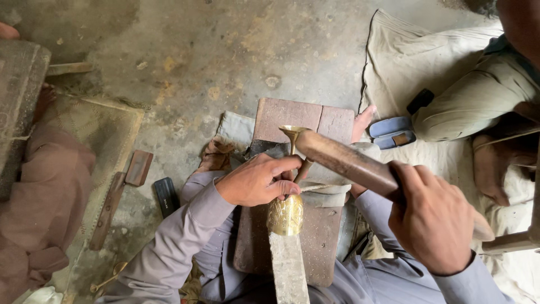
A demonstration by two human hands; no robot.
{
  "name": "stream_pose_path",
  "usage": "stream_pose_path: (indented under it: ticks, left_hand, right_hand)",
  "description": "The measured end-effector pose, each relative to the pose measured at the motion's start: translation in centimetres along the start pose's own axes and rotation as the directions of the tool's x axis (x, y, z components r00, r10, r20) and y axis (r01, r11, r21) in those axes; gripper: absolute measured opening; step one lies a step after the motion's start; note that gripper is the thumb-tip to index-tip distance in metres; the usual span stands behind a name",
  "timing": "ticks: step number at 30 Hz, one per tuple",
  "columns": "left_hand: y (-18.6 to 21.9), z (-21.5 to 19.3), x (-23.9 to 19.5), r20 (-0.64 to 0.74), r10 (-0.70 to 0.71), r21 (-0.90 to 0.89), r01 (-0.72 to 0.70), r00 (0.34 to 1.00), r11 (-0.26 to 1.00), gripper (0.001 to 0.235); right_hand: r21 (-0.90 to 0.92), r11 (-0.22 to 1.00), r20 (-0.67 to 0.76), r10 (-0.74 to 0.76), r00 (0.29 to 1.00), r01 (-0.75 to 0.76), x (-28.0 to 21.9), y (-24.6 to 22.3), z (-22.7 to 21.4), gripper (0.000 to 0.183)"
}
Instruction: The person holds a brass candlestick on a wooden block and repeatedly strikes it with a wooden mallet to shape the metal. The person rotates the candlestick periodically to work on different sides.
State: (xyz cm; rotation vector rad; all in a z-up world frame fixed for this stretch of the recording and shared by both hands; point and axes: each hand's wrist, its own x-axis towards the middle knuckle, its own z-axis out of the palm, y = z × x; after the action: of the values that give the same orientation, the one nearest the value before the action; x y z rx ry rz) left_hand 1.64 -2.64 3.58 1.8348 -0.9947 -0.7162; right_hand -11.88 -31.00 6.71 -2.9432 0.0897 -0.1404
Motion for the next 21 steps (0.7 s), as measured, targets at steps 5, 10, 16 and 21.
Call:
stream_pose_path:
  ticks: [5, 10, 16, 21]
  left_hand:
    - [0.1, 0.0, 0.1, 0.01, -0.04, -0.021, 0.041, 0.999, 0.999, 0.025]
    - [0.7, 0.4, 0.1, -0.05, -0.062, -0.058, 0.059, 0.997, 0.997, 0.028]
    - [1.0, 0.4, 0.4, -0.024, -0.075, 0.056, 0.076, 0.997, 0.996, 0.03]
    - [1.2, 0.4, 0.4, -0.016, -0.048, 0.042, 0.049, 0.999, 0.998, 0.032]
  right_hand:
    - [0.135, 0.98, 0.062, 0.141, 0.988, -0.148, -0.5, -0.1, -0.3, 0.049]
    - [0.166, 0.983, -0.044, 0.092, 0.995, -0.083, -1.5, 0.0, -1.1, 0.053]
    - [0.424, 0.884, -0.04, 0.236, 0.971, -0.197, -1.8, 0.2, -1.3, 0.053]
    - [0.356, 0.874, 0.117, 0.31, 0.944, -0.331, -2.4, 0.6, -0.5, 0.068]
